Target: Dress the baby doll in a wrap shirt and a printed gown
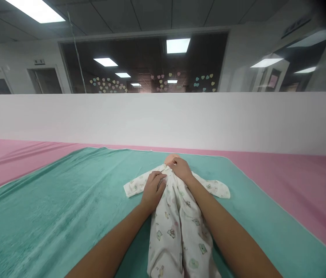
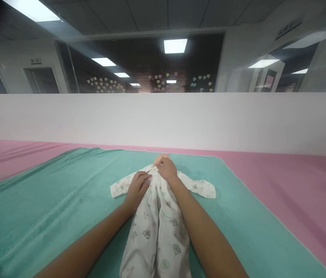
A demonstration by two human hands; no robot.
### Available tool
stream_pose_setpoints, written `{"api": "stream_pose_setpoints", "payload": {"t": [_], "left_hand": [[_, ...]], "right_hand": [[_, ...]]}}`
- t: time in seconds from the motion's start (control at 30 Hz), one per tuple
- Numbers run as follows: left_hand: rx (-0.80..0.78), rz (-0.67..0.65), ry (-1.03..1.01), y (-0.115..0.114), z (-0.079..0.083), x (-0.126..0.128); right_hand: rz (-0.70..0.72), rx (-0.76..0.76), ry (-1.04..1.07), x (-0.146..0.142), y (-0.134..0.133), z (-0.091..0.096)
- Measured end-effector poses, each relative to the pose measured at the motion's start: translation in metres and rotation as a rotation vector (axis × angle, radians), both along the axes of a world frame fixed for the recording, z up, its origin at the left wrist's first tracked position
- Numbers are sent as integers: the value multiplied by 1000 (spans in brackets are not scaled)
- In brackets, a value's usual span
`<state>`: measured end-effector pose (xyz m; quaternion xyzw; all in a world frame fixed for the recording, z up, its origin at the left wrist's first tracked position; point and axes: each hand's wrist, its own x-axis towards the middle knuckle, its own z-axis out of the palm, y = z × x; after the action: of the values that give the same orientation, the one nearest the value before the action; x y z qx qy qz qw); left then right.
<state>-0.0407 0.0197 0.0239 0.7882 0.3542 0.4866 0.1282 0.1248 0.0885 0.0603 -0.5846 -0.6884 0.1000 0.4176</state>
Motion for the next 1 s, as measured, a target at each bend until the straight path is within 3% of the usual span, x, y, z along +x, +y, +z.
{"api": "stream_pose_setpoints", "payload": {"t": [0.23, 0.33, 0.6, 0.73, 0.83, 0.9, 1.0], "left_hand": [[-54, 1, 3, 5, -4, -3], [-114, 31, -9, 8, -4, -6], [-265, 44, -67, 6, -2, -10], [-281, 34, -83, 6, -4, -10], [-279, 44, -86, 7, -5, -9], [-280, 52, -97, 8, -6, -9], [-290, 69, -117, 9, -7, -8]], "right_hand": [[-70, 98, 112, 24, -20, -7], [-47, 41, 138, 45, -31, -13], [195, -123, 119, 66, -43, -7], [380, -323, 144, 79, -47, -1], [493, -316, 129, 85, -47, 0], [489, -270, 135, 85, -44, -3], [372, -195, 150, 80, -36, -13]]}}
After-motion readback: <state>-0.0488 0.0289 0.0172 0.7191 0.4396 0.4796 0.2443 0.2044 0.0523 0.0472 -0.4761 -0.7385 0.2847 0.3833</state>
